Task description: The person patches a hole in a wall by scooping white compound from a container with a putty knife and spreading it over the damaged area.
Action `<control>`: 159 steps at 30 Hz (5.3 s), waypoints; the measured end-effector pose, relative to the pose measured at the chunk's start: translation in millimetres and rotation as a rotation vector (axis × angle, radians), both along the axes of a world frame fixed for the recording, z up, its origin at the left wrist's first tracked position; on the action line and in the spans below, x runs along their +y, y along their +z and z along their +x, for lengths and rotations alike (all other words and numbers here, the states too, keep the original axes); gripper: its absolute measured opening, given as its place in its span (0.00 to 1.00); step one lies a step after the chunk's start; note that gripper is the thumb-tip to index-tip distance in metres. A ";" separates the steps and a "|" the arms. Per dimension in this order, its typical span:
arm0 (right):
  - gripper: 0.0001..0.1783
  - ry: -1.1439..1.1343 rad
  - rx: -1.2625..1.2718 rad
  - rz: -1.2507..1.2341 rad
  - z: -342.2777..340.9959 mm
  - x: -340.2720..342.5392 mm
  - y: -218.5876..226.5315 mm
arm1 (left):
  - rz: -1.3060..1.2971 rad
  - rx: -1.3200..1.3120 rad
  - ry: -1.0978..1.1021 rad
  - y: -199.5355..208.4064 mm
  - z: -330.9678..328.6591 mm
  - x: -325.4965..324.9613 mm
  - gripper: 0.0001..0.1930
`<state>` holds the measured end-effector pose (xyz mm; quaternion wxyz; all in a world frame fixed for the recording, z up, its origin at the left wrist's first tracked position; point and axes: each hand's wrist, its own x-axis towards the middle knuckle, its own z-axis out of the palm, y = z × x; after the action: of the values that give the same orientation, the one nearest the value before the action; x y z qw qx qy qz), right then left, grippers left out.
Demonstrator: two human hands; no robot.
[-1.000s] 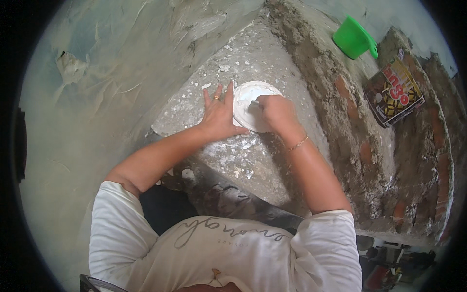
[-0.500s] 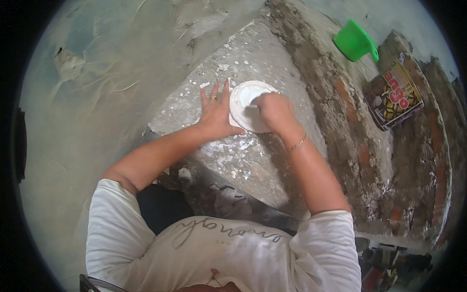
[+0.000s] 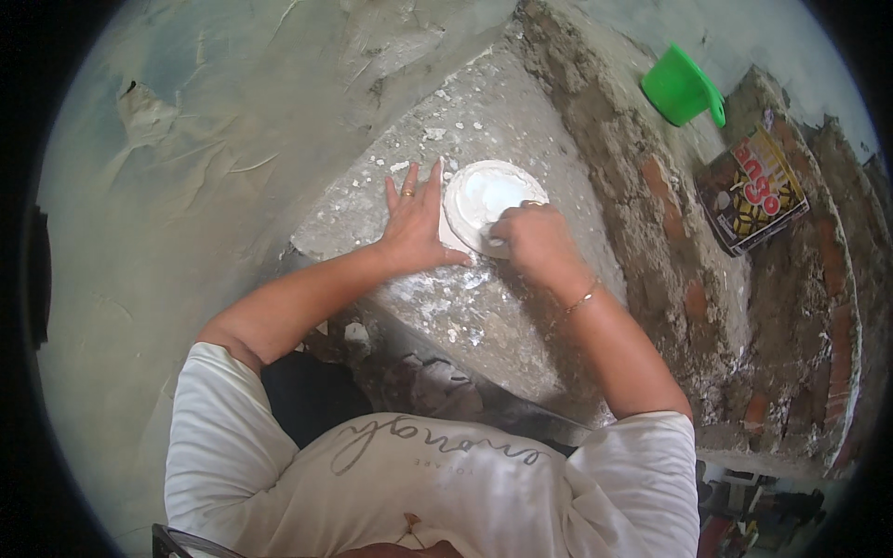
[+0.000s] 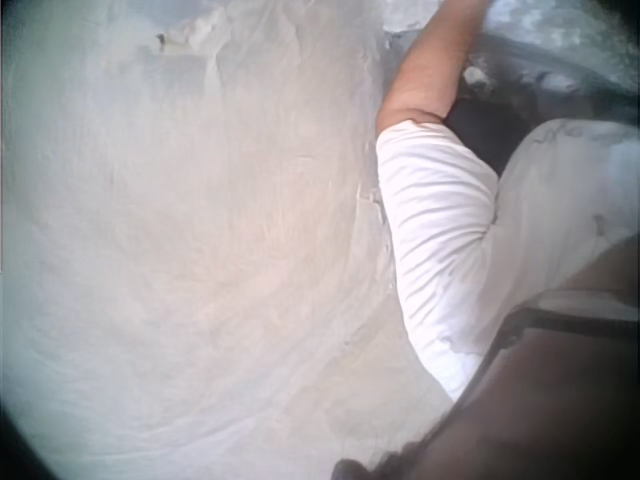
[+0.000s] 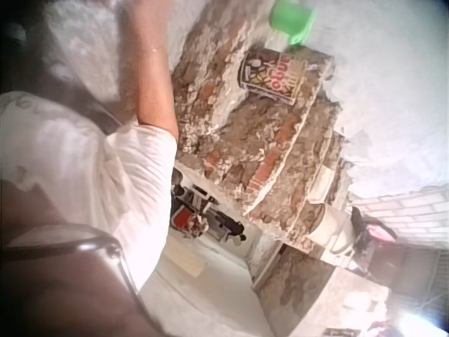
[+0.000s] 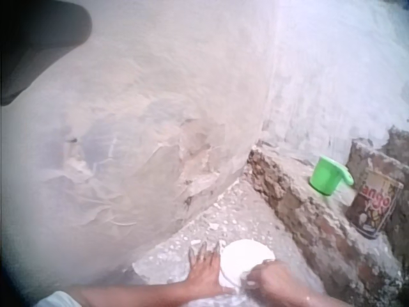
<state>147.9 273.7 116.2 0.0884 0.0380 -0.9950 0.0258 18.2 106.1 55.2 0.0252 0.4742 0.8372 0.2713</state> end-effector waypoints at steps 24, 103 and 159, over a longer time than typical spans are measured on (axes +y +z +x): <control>0.14 -0.544 0.164 -1.789 10.7 34.6 13.4 | 0.029 -0.095 -0.131 28.2 -25.2 -41.9 0.58; 0.32 0.298 1.018 0.065 -141.3 -249.8 103.0 | 0.138 0.132 -0.220 -13.5 28.9 -1.4 0.36; 0.10 0.300 0.345 -1.118 -98.2 -177.7 164.4 | 0.055 0.015 -0.247 -1.8 22.3 -24.9 0.43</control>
<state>49.6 96.1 280.7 0.2503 0.1292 -0.7858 0.5506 40.5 81.2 53.4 0.0389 0.5763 0.7647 0.2855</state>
